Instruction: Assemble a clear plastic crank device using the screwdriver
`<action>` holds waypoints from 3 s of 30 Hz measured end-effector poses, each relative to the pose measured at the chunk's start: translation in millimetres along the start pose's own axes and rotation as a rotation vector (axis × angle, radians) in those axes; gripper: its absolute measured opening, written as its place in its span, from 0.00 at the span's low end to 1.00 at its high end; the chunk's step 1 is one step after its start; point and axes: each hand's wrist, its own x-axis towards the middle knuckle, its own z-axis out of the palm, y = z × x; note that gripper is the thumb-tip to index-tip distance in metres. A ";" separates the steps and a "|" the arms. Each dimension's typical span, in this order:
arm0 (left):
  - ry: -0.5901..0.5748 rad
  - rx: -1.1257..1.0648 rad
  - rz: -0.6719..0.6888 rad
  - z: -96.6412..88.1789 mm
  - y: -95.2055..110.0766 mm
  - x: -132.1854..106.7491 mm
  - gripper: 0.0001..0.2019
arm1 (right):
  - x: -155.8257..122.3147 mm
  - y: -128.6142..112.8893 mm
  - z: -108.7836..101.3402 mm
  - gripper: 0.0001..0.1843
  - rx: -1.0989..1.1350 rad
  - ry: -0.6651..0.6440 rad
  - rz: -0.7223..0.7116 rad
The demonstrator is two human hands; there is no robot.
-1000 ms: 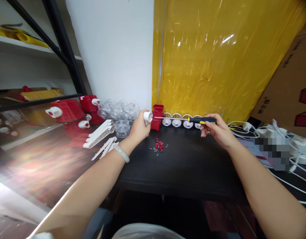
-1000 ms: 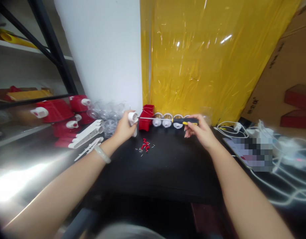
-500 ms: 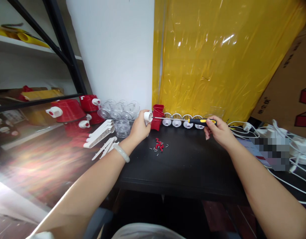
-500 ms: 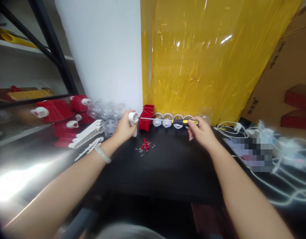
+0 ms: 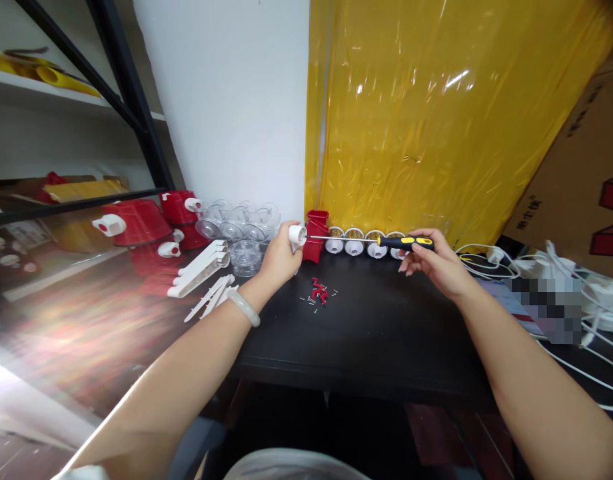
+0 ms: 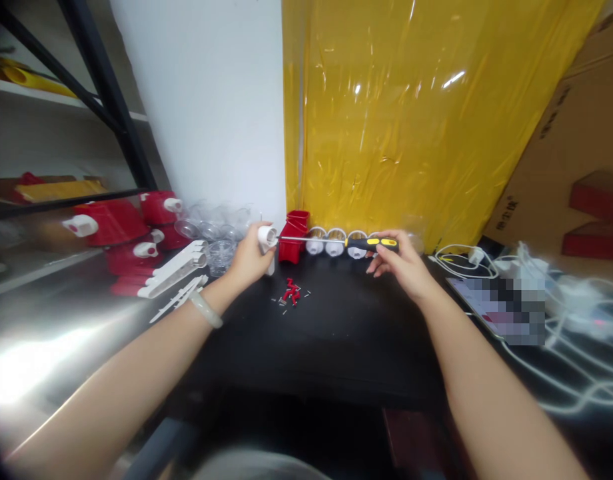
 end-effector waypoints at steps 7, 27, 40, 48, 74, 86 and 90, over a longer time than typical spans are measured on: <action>0.005 -0.006 -0.010 -0.4 -0.3 0.9 0.26 | 1.9 4.7 -0.4 0.21 -0.056 0.004 -0.023; -0.018 0.018 -0.019 0.4 -2.5 0.4 0.25 | 2.1 7.0 3.6 0.25 -0.205 0.083 0.071; -0.006 0.026 -0.028 -4.4 -5.3 5.1 0.26 | 2.7 5.9 5.2 0.24 0.064 0.005 0.051; -0.001 0.050 -0.024 -3.5 -7.0 5.9 0.26 | 3.9 10.2 2.9 0.24 0.065 0.000 0.045; -0.022 0.036 -0.020 -6.2 -3.1 5.0 0.25 | 4.7 12.2 7.9 0.27 -0.074 0.040 0.038; -0.054 0.061 -0.037 -7.6 2.0 2.0 0.26 | 4.4 12.7 4.9 0.26 -0.012 0.071 0.048; -0.058 0.044 -0.009 -6.8 -0.7 2.6 0.26 | 4.3 11.8 5.4 0.27 0.060 0.059 0.052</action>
